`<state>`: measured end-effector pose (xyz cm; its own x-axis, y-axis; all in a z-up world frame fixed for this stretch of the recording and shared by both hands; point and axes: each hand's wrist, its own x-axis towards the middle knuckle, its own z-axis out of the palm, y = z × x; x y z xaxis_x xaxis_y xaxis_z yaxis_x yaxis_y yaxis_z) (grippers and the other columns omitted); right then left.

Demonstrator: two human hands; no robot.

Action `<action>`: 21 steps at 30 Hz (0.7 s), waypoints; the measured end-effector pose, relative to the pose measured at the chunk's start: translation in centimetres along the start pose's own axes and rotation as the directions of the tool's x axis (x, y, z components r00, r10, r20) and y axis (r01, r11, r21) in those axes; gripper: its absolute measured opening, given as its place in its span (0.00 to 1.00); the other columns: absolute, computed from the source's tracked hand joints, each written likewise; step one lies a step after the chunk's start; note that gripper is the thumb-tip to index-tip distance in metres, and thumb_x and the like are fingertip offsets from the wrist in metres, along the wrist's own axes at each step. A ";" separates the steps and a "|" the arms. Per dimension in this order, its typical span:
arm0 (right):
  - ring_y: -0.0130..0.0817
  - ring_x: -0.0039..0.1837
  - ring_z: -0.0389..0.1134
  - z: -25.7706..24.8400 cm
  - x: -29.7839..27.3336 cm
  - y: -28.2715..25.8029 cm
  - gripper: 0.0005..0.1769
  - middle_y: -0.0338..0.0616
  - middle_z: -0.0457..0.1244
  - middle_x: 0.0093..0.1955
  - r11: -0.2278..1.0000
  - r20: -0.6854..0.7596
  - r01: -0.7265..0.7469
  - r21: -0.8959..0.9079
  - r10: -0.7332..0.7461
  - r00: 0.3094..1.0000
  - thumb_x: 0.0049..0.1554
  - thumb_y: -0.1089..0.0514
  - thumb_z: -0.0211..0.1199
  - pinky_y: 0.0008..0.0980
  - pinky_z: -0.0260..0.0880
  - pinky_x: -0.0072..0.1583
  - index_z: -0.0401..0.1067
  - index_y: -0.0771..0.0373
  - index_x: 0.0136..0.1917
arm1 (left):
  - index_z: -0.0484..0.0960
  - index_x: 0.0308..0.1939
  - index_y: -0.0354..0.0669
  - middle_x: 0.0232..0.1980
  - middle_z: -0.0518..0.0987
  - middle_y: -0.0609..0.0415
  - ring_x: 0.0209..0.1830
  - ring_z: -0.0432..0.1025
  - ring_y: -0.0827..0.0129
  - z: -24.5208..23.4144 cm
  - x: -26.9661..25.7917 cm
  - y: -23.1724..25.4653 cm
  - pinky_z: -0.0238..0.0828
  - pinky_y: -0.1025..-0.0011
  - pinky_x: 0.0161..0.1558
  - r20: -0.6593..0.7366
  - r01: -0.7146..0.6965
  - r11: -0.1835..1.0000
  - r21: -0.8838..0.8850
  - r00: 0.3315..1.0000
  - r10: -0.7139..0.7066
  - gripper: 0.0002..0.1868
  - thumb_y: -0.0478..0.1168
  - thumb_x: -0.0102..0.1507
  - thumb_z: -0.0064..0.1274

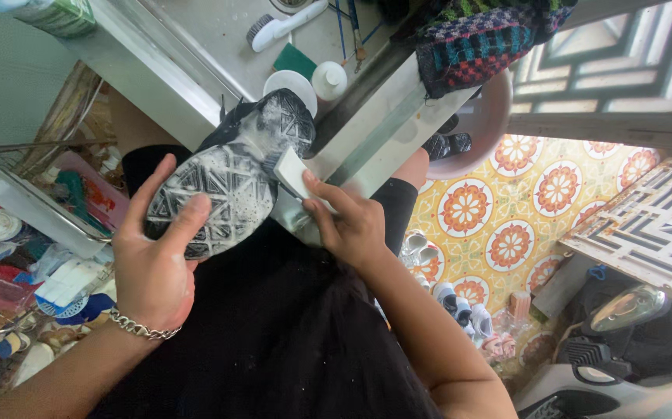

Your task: The person cleans a pair of black sneakers by applying a white cleaning solution with a small brush and a cloth, then rinsing them under a faucet in a sink.

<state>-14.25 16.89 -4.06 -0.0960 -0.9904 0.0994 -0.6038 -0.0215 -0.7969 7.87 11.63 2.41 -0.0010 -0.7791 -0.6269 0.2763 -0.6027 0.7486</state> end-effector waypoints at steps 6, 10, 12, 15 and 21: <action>0.41 0.32 0.70 1.5 3.5 -1.2 0.19 0.45 0.68 0.32 0.986 0.055 -0.034 -0.162 0.044 0.998 0.60 0.54 0.71 0.40 0.64 0.37 0.76 0.50 0.64 | 0.72 0.69 0.34 0.57 0.81 0.44 0.54 0.77 0.70 -0.1 -0.5 -0.7 0.76 0.72 0.57 0.086 -0.202 0.900 0.386 0.979 0.183 0.27 0.34 0.66 0.58; 0.40 0.36 0.72 -0.5 0.8 -1.4 0.18 0.47 0.70 0.40 0.997 0.084 -0.048 -0.054 0.053 0.995 0.63 0.54 0.68 0.36 0.70 0.40 0.74 0.50 0.66 | 0.75 0.67 0.33 0.55 0.83 0.45 0.52 0.78 0.70 -0.4 0.1 -0.4 0.77 0.72 0.55 0.062 -0.235 0.851 0.471 0.970 0.234 0.26 0.37 0.66 0.59; 0.40 0.45 0.76 -1.2 0.0 -1.5 0.15 0.49 0.71 0.50 1.000 0.061 -0.011 0.009 0.011 0.998 0.66 0.54 0.65 0.33 0.74 0.45 0.71 0.49 0.66 | 0.76 0.67 0.30 0.57 0.82 0.44 0.54 0.77 0.68 -0.5 0.2 -0.4 0.75 0.71 0.58 0.130 -0.312 0.756 0.576 0.947 0.292 0.26 0.36 0.66 0.61; 0.41 0.37 0.73 -0.2 1.4 -1.3 0.16 0.47 0.71 0.39 0.988 0.034 -0.053 -0.147 0.059 0.998 0.62 0.54 0.69 0.36 0.69 0.39 0.75 0.50 0.63 | 0.73 0.67 0.33 0.54 0.84 0.47 0.52 0.80 0.71 -0.9 0.4 -0.6 0.80 0.72 0.53 0.189 -0.230 0.841 0.489 0.970 0.156 0.27 0.39 0.65 0.59; 0.42 0.38 0.73 0.5 1.3 -1.8 0.18 0.48 0.70 0.39 0.994 0.079 0.000 -0.110 0.009 0.997 0.63 0.54 0.68 0.37 0.69 0.40 0.73 0.53 0.66 | 0.74 0.67 0.33 0.54 0.84 0.46 0.50 0.80 0.70 -0.9 0.2 -1.2 0.79 0.72 0.53 0.068 -0.207 0.876 0.436 0.978 0.197 0.28 0.39 0.64 0.60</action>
<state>-12.90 15.54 -2.83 -0.0382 -0.9983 0.0450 -0.6872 -0.0065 -0.7264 8.36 12.38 1.18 -0.0117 -0.8925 -0.4508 -0.1772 -0.4419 0.8794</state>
